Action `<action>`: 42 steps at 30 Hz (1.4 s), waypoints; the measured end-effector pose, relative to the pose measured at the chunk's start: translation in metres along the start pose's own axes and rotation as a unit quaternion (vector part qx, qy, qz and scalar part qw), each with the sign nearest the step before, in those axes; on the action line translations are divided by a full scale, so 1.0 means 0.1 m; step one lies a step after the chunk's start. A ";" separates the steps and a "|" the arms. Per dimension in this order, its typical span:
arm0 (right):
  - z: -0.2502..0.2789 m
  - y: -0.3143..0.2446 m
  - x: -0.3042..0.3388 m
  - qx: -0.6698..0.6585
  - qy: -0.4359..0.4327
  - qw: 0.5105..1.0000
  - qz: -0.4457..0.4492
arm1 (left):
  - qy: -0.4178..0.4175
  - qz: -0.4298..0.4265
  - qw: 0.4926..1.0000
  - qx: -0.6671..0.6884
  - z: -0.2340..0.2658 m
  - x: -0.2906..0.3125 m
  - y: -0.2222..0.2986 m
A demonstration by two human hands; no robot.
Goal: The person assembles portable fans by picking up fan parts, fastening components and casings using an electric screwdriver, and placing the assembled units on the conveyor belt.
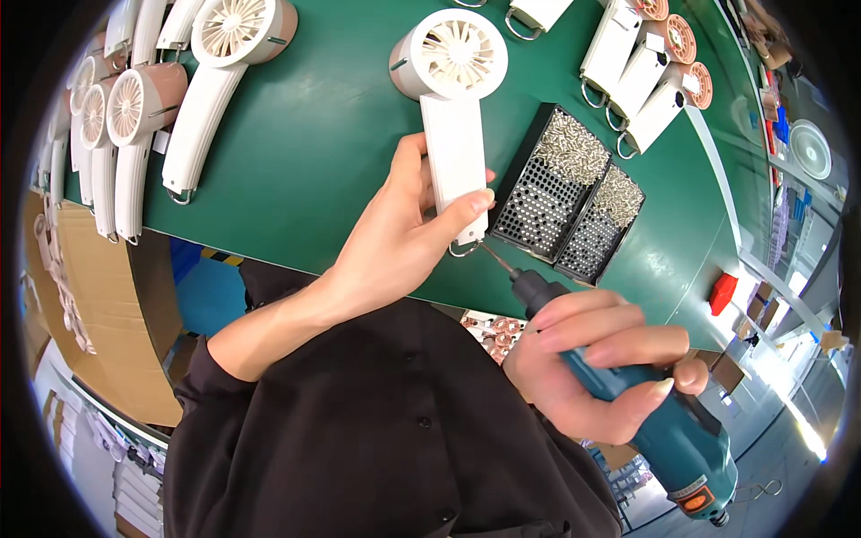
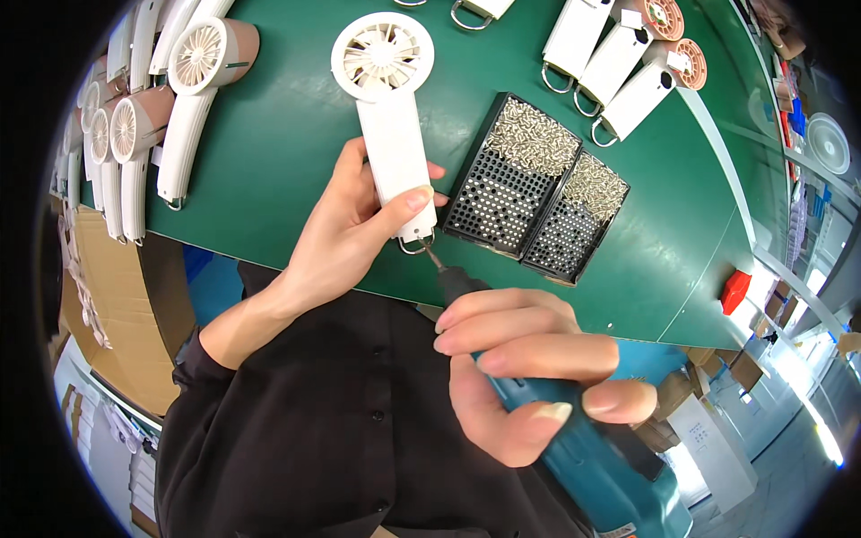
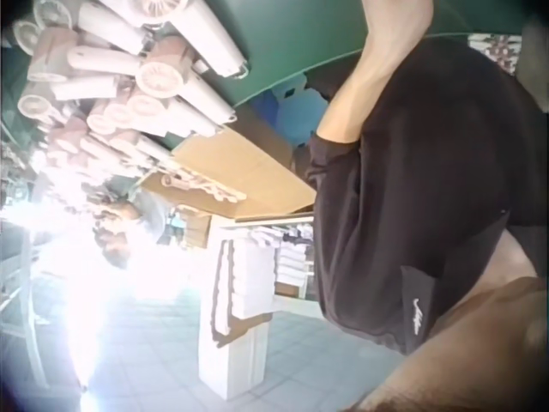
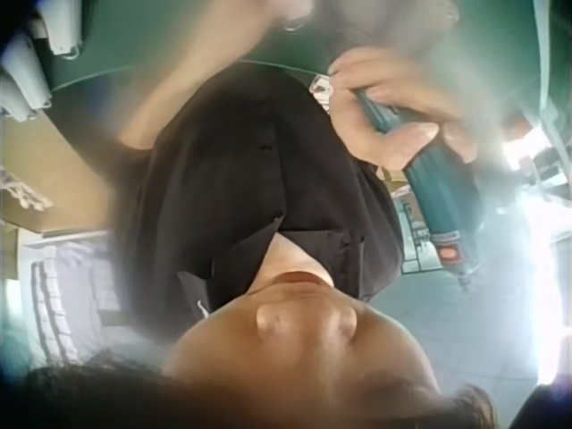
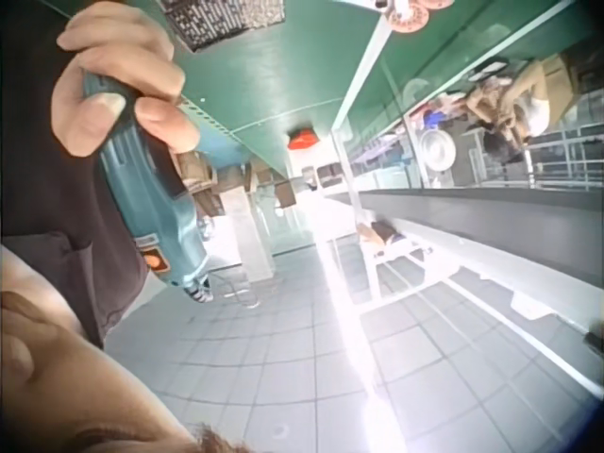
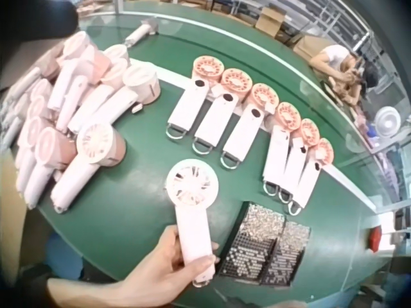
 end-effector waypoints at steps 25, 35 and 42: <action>-0.20 0.06 0.15 0.019 -0.114 0.993 0.006 | -0.003 0.018 1.000 -0.010 0.00 0.03 -0.02; 0.58 -0.05 -0.29 0.037 0.118 0.992 0.028 | 0.090 -0.051 0.994 -0.043 0.22 0.22 0.15; 0.83 0.19 -0.33 0.173 0.154 0.973 0.017 | 0.149 -0.246 0.799 -0.528 0.50 0.56 0.66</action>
Point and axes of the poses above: each hand's wrist, its own x-axis away from the middle knuckle, its own z-axis out of the back of the hand, y = z × x, the point moved 10 cm from there along -x, towards the middle knuckle, and after that the axes turned 5 degrees about -x, right-handed, at the moved point
